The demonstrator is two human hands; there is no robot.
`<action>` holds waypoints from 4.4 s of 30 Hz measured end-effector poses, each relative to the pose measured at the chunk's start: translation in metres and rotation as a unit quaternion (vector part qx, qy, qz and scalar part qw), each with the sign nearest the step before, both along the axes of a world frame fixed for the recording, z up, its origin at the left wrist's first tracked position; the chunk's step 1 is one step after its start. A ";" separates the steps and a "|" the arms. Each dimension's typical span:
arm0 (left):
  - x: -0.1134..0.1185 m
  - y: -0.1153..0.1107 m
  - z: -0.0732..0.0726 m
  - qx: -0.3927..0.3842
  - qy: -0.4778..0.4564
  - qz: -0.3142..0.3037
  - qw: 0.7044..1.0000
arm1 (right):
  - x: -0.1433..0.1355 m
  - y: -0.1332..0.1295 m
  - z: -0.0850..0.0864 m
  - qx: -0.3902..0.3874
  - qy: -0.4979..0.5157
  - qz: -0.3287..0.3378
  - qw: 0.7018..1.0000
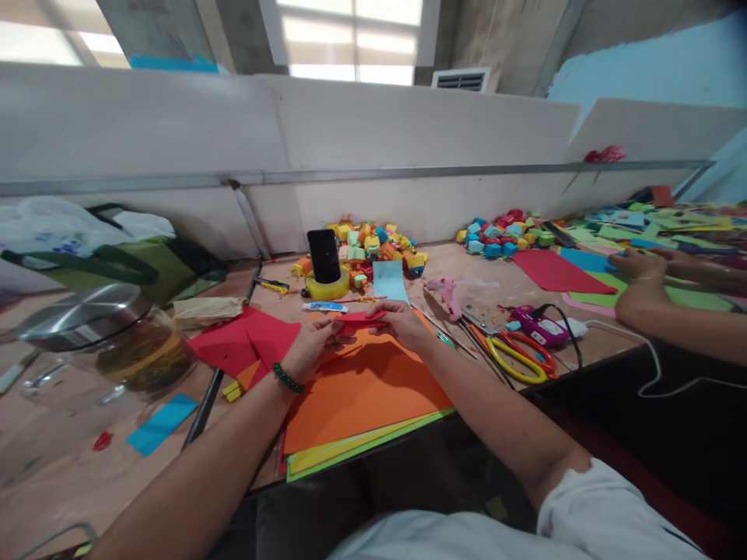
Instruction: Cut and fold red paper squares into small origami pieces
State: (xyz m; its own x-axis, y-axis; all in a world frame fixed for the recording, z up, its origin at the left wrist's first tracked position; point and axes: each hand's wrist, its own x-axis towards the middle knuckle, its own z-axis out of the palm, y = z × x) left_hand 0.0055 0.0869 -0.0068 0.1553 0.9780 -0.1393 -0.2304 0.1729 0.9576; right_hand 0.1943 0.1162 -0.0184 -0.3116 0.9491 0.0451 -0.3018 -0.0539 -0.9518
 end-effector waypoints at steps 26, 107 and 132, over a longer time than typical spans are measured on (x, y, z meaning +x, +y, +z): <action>-0.001 -0.004 0.008 -0.094 0.010 -0.058 0.994 | 0.002 0.005 -0.007 0.041 -0.051 -0.001 0.998; -0.006 0.005 0.000 -0.003 0.006 -0.018 1.000 | 0.002 0.000 -0.001 0.037 -0.047 0.006 0.998; -0.007 0.006 0.004 -0.037 -0.014 -0.044 0.998 | 0.005 0.004 -0.008 0.044 -0.080 0.039 0.995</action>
